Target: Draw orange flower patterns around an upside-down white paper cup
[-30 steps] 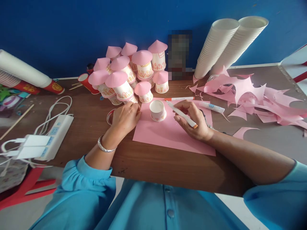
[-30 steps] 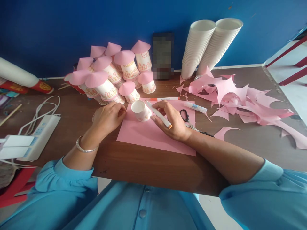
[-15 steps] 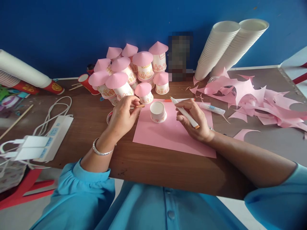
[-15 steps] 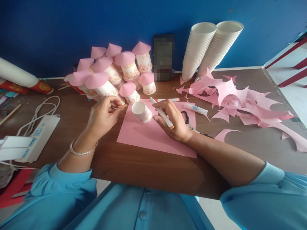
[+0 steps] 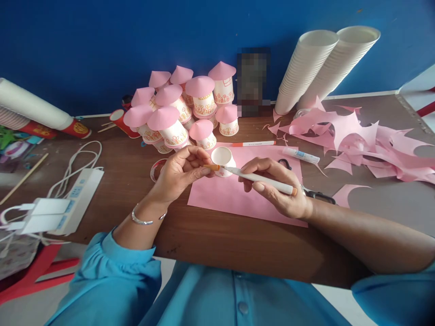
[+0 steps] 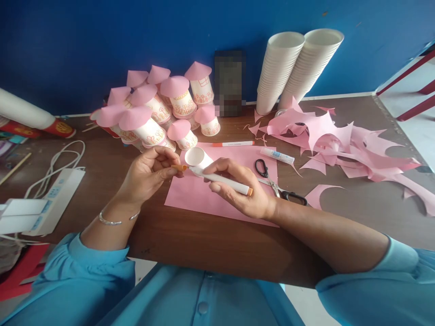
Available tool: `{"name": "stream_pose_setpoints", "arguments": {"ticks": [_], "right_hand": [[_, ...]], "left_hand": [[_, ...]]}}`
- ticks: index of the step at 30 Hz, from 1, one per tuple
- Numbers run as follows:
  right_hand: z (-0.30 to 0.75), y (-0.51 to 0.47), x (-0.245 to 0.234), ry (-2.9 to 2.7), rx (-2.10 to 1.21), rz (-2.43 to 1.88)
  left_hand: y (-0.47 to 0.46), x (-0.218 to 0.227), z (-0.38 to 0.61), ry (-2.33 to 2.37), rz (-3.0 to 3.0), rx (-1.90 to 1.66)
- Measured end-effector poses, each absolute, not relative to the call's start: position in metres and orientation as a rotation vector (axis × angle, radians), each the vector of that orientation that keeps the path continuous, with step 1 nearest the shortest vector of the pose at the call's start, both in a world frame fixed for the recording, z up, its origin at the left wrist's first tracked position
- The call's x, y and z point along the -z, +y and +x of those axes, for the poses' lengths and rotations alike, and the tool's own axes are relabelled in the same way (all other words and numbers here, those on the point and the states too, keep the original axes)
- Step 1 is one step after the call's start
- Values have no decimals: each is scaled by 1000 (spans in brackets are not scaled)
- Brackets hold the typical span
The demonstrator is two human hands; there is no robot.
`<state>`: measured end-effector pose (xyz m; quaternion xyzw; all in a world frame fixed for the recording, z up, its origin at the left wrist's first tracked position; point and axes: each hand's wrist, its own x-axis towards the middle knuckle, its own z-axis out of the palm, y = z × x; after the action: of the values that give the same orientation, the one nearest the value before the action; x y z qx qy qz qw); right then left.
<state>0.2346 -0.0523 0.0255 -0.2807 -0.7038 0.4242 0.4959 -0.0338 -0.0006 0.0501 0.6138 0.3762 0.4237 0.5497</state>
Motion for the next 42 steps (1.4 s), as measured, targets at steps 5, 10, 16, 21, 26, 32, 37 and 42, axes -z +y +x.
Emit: {"name": "stream_pose_setpoints", "arguments": {"ticks": [5, 10, 16, 21, 26, 32, 37, 42], "right_hand": [[235, -52, -28, -1657, -1182, -689], [228, -53, -26, -1478, -1416, -706], [216, -52, -24, -1180, -1675, -623], [227, -39, -30, -1174, -1501, -620], [238, -34, -35, -1379, -1266, -811], [237, -28, -26, -1367, -1187, -802], [259, 5, -7, -1341, -816, -1159], [276, 16, 8, -1891, -451, -1555]], "left_hand": [[-5, -48, -30, 879, 1452, -942], [-15, -49, -27, 916, 1651, -956], [-19, -52, -25, 787, 2096, -1186], [-13, -50, -26, 831, 2023, -1408], [-13, -45, -28, 879, 2065, -1409], [-6, -31, -29, 688, 2148, -1513], [3, -18, -33, 840, 2128, -1563], [7, -5, -32, 867, 2159, -1367]]}}
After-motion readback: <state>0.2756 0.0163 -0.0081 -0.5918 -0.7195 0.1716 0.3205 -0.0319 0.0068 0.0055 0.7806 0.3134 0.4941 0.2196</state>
